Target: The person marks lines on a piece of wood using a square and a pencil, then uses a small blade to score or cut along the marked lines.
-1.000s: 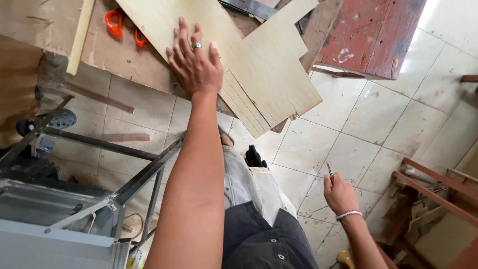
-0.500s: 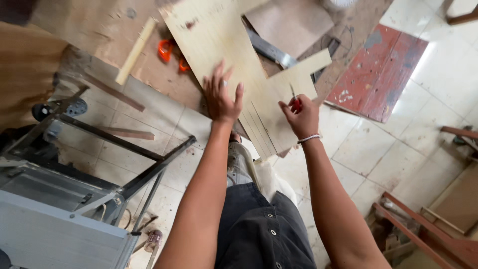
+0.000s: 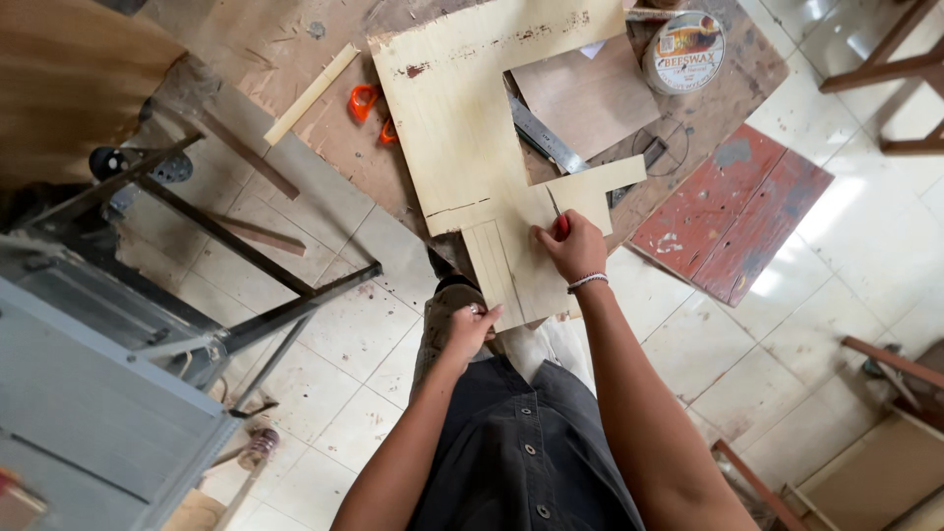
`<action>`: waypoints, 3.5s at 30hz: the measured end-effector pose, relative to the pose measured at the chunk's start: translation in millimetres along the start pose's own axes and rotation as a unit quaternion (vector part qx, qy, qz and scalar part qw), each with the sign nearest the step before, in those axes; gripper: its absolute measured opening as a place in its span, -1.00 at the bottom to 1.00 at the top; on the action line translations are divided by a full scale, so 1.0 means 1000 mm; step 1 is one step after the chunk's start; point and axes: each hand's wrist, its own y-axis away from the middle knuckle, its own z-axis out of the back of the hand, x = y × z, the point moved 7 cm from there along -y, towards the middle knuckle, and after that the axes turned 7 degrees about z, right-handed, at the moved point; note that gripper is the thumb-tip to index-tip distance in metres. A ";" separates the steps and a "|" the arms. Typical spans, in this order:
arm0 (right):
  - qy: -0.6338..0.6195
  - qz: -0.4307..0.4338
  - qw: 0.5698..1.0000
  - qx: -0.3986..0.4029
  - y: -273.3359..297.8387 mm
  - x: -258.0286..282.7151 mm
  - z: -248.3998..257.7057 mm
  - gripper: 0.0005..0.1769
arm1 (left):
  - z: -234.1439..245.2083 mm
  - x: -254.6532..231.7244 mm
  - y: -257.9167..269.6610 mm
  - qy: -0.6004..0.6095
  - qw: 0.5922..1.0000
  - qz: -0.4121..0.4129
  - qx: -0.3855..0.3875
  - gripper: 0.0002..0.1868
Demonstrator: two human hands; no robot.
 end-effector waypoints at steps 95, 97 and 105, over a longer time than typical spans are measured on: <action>-0.151 0.071 0.984 0.065 0.028 0.209 0.013 -0.31 | 0.123 -0.256 0.229 -0.146 0.901 -0.308 -0.268 -0.40; -0.166 0.075 0.981 0.064 0.032 0.212 0.014 -0.33 | 0.122 -0.261 0.242 -0.146 0.897 -0.318 -0.271 -0.42; -0.155 0.112 0.978 0.081 0.042 0.234 0.035 -0.32 | 0.116 -0.250 0.239 -0.145 0.913 -0.326 -0.196 -0.46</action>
